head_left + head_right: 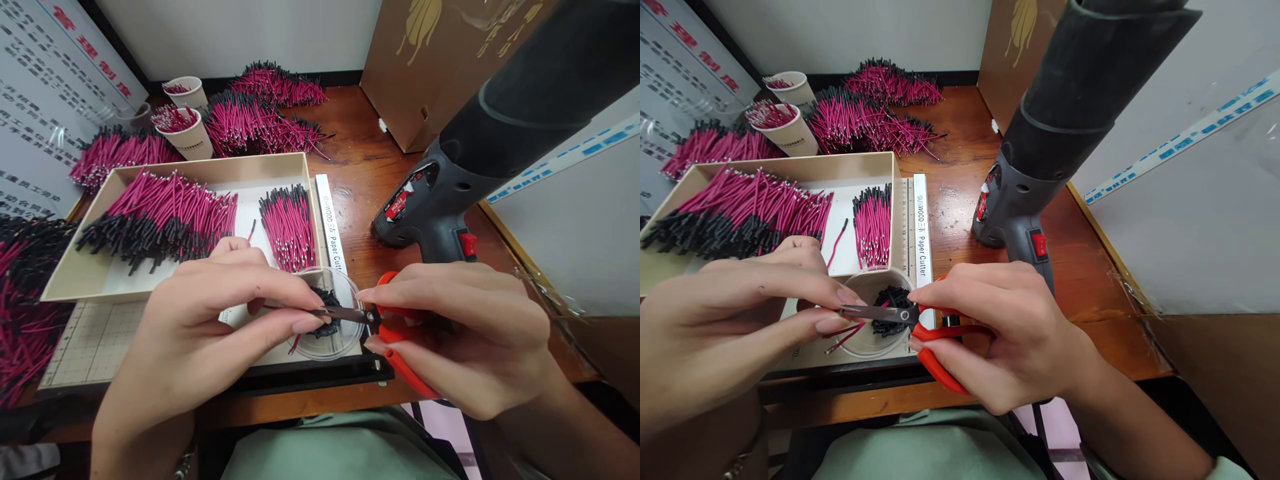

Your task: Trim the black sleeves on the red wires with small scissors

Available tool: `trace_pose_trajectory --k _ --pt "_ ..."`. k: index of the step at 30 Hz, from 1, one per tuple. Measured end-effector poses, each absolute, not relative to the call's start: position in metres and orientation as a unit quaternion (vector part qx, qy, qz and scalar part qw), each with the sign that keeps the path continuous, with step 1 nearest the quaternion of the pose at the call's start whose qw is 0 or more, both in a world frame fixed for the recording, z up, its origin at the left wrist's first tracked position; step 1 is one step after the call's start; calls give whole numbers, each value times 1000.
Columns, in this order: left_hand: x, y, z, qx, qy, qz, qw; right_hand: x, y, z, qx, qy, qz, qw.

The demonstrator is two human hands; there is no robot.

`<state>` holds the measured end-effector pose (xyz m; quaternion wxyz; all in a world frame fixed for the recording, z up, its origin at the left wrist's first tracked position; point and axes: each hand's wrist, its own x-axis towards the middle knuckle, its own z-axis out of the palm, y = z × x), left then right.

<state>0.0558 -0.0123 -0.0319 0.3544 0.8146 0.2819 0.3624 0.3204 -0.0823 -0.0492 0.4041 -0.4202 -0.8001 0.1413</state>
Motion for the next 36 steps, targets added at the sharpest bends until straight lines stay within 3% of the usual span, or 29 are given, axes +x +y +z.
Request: trace_pose_trajectory --k 36 --pt "58 -11 -36 811 279 369 358 324 -81 -48 -392 -817 142 397"
